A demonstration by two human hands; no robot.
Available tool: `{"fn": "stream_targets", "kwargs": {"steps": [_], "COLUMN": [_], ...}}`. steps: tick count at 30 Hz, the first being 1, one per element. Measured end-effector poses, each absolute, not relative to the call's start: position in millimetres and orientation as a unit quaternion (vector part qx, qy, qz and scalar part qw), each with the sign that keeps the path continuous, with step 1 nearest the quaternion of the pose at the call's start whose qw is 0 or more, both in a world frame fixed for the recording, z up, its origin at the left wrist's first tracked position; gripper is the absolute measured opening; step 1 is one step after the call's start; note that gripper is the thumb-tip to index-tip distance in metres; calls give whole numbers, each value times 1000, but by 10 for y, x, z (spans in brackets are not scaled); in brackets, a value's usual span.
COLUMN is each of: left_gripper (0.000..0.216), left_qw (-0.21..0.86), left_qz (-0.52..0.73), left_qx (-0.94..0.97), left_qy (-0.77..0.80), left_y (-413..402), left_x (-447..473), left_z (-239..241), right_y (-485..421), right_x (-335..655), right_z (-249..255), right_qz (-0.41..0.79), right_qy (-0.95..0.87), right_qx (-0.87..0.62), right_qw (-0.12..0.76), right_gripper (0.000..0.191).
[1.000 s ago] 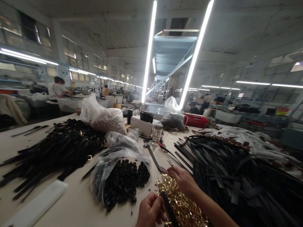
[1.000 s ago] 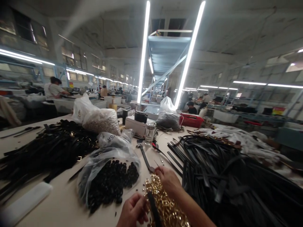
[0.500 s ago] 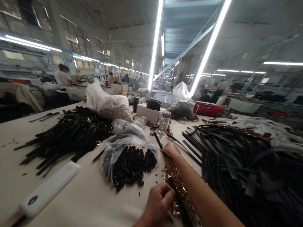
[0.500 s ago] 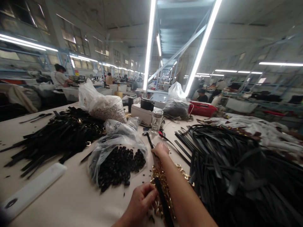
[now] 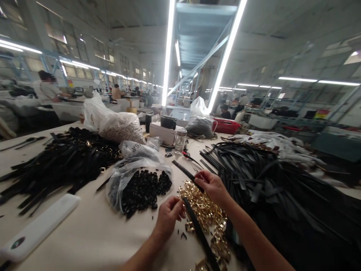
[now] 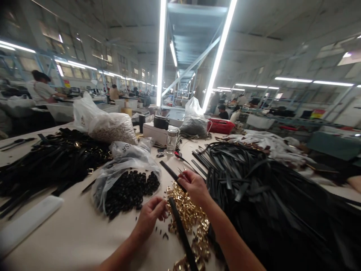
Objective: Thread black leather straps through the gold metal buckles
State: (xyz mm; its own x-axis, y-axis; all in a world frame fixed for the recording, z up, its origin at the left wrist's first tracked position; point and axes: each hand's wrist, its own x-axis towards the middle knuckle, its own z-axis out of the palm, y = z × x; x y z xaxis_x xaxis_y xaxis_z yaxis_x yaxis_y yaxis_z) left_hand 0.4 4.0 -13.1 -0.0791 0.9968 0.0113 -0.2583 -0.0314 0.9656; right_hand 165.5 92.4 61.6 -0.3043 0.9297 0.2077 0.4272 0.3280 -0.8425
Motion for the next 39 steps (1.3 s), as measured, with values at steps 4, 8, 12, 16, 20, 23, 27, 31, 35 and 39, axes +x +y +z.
{"fn": "stream_targets", "kwargs": {"steps": [4, 8, 12, 16, 20, 23, 27, 31, 35, 39], "left_gripper": [55, 62, 60, 62, 54, 36, 31, 37, 32, 32], "left_qw": [575, 596, 561, 474, 461, 515, 621, 665, 589, 581], "left_qz": [596, 593, 582, 576, 544, 522, 530, 553, 602, 588], "left_qx": [364, 324, 324, 377, 424, 423, 316, 246, 284, 314], "left_qy": [425, 434, 491, 549, 558, 533, 483, 438, 458, 466], "left_y": [61, 60, 80, 110, 112, 91, 66, 77, 80, 35], "left_x": [-18, -68, -153, -235, -273, -275, -267, -279, -301, -247], "left_z": [-104, -70, -67, -74, -47, -7, 42, 56, 71, 107], "right_y": [438, 129, -36, -78, -71, -69, -77, -85, -118, -202], "right_x": [1851, 1981, 2121, 2205, 2247, 2291, 2339, 2345, 2359, 2274], "right_z": [394, 247, 219, 173, 121, 119, 110, 109, 213, 323], "right_qz": [341, 317, 367, 420, 439, 443, 428, 374, 185, 102], "right_qy": [-734, -759, -754, -732, -721, -712, -722, -758, -737, -728], "right_qx": [-445, -457, -433, -406, -402, -405, -404, -385, -396, -384], "right_qw": [383, 339, 332, 352, 355, 365, 364, 371, 515, 559], "right_gripper": [24, 18, 20, 24, 25, 25, 24, 20, 17, 23]}}
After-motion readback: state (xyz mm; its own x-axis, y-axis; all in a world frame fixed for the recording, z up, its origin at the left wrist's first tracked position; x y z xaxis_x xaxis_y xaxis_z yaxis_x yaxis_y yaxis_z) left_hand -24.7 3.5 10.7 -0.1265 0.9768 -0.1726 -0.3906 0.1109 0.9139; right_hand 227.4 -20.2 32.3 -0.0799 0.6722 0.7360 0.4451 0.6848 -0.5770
